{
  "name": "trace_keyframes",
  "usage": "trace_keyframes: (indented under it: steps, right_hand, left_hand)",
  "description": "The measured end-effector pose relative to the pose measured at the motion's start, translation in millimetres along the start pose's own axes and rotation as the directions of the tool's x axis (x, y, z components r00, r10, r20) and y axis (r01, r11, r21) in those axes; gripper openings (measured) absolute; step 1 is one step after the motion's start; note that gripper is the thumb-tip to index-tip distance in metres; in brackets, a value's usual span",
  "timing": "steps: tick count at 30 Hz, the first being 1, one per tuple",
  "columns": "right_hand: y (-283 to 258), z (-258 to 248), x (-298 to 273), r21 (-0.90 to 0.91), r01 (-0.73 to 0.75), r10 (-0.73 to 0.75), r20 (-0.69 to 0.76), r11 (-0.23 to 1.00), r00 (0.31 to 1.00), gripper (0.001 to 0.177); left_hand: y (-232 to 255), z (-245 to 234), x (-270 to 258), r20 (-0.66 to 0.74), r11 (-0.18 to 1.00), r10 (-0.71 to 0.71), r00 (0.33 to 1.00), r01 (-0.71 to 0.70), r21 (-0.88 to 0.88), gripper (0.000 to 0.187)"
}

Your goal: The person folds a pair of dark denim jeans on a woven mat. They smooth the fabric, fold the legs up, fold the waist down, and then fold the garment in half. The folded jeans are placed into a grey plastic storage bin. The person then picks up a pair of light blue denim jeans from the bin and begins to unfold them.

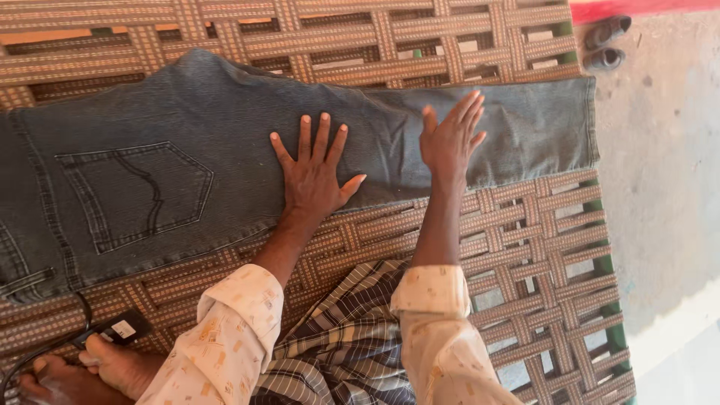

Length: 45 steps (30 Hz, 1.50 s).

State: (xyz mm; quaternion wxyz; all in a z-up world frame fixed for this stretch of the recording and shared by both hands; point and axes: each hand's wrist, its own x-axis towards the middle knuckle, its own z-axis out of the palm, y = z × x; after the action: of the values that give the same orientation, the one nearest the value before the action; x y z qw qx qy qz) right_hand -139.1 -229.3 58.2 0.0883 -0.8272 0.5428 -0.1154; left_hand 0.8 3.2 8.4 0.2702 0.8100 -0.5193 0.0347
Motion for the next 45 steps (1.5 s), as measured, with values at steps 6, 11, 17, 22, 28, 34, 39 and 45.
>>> trace_keyframes:
  steps: [6,11,17,22,28,34,39,45]
  right_hand:
    - [-54.9,-0.6,-71.3,-0.052,0.174,-0.153,0.28,0.983,0.948,0.062]
    - [-63.3,-19.7,-59.5,-0.076,0.206,-0.167,0.354,0.976,0.92,0.048]
    - [-73.5,-2.2,-54.0,-0.071,0.274,-0.238,0.322,0.959,0.916,0.059]
    - [-81.5,-6.8,-55.3,-0.146,0.301,-0.254,0.274,0.943,0.928,0.062]
    - [-106.1,-2.2,-69.4,-0.013,0.373,-0.346,0.342,0.928,0.874,0.065]
    - [-102.8,0.6,-69.2,-0.092,0.397,-0.323,0.433,0.913,0.842,0.072]
    - [-103.5,0.9,-69.6,-0.092,0.347,-0.267,0.467,0.933,0.843,0.072]
    - [-108.7,-3.7,-71.7,-0.108,0.319,-0.228,0.493,0.942,0.84,0.074]
  left_hand:
    - [33.2,-17.7,32.7,-0.079,0.998,-0.062,0.995,0.06,-0.034,0.079]
    - [48.6,14.6,69.0,-0.117,0.982,0.164,0.98,-0.15,0.117,0.073]
    - [16.9,36.0,59.0,-0.005,0.995,0.074,0.997,-0.073,0.069,0.087]
    - [19.4,24.2,48.5,-0.008,0.998,-0.054,0.999,0.054,0.026,0.093]
    - [9.7,20.9,38.4,-0.087,0.99,-0.096,0.992,0.104,0.094,0.092]
    - [-7.3,7.8,37.6,-0.059,0.973,-0.198,0.978,0.203,0.107,0.095]
    - [-24.8,0.3,22.3,-0.141,0.967,-0.211,0.967,0.228,0.116,0.097]
    - [-43.5,-23.2,16.8,-0.043,0.941,-0.31,0.95,0.313,0.127,0.103]
